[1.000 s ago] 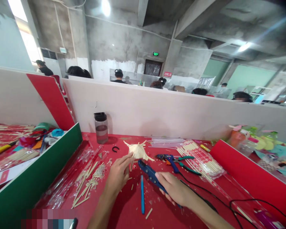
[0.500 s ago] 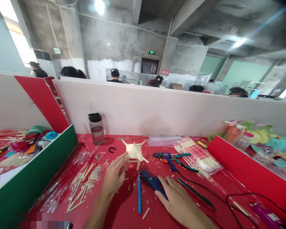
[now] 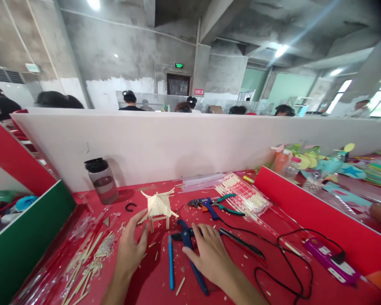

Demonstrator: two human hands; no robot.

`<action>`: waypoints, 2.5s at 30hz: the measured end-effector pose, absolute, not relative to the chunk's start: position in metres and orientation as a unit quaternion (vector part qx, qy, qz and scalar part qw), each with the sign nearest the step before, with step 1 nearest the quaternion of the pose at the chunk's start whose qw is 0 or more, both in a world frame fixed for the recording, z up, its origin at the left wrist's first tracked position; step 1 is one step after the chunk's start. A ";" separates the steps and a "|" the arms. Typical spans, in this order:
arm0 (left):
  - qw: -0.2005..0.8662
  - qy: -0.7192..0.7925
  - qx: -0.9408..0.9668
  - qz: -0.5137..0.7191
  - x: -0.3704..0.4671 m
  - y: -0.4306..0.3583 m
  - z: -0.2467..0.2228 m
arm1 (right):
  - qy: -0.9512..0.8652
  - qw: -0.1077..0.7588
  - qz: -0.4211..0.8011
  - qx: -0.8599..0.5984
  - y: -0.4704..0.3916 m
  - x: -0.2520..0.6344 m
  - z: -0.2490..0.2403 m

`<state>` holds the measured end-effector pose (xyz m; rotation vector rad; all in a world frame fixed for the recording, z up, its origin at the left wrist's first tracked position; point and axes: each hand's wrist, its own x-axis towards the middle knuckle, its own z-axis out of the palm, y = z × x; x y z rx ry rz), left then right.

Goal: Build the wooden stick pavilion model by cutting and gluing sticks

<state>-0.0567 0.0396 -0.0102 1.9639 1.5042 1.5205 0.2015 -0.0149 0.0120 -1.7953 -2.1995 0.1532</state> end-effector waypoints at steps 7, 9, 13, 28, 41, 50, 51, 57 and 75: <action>0.224 0.573 0.603 0.508 -0.052 0.046 -0.014 | -0.735 0.163 -0.036 -0.658 0.062 0.316 0.035; 0.249 0.576 0.608 0.487 -0.050 0.048 -0.014 | -0.731 0.089 -0.018 -0.677 0.085 0.349 0.031; 0.266 0.589 0.598 0.474 -0.050 0.049 -0.016 | -0.744 -0.020 0.061 -0.666 0.109 0.385 0.015; 0.222 0.585 0.624 0.468 -0.055 0.050 -0.033 | -0.762 0.099 -0.003 -0.640 0.080 0.395 0.013; 0.219 0.586 0.638 0.449 -0.052 0.044 -0.024 | -0.646 0.147 0.587 -0.466 0.022 0.280 0.077; 0.239 0.579 0.634 0.454 -0.049 0.040 -0.017 | -0.659 0.129 0.558 -0.488 0.027 0.218 0.075; 0.239 0.576 0.637 0.454 -0.049 0.039 -0.016 | -0.657 0.129 0.560 -0.488 0.029 0.216 0.075; 0.229 0.569 0.644 0.457 -0.048 0.037 -0.015 | -0.644 0.139 0.584 -0.475 0.032 0.211 0.068; 0.242 0.565 0.647 0.451 -0.047 0.035 -0.012 | -0.728 0.176 0.426 -0.507 0.024 0.204 0.066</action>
